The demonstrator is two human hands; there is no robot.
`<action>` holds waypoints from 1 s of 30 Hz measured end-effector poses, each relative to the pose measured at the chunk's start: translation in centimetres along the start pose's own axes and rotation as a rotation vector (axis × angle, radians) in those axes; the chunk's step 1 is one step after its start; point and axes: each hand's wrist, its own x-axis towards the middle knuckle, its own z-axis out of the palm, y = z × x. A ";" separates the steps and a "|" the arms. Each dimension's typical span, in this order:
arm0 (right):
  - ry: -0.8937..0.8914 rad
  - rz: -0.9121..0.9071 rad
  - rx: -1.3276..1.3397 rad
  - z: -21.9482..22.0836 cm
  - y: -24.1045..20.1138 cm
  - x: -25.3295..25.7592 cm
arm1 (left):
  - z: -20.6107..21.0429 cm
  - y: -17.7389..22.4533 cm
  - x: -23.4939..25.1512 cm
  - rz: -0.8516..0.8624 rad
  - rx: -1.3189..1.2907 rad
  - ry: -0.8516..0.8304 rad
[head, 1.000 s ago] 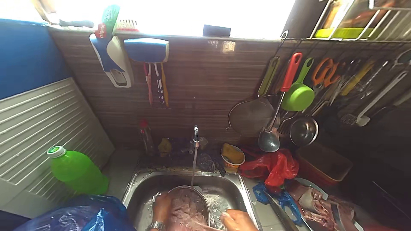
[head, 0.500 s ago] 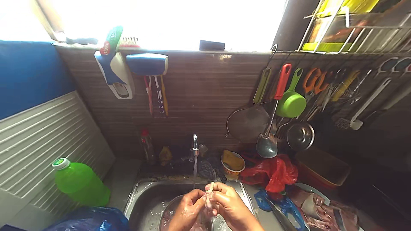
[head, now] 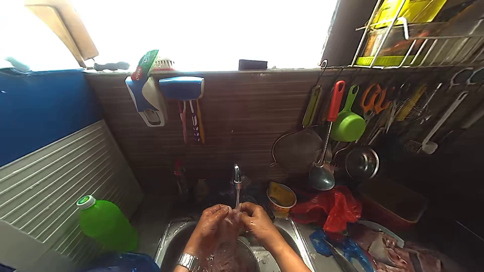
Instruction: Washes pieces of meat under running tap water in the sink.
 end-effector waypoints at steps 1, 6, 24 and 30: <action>0.067 0.023 -0.093 -0.1 -0.2 0.0 | 0.4 0.4 0.2 -0.015 -0.008 0.013; 0.186 0.115 0.086 0.3 -1.1 -1.7 | 1.9 1.3 1.2 -0.077 0.044 0.106; 0.074 -0.041 0.228 2.5 1.3 -2.1 | 0.7 5.0 0.4 -0.137 0.092 -0.026; 0.100 -0.205 0.432 2.9 -0.5 -4.1 | 2.4 3.7 0.6 -0.097 -0.234 0.046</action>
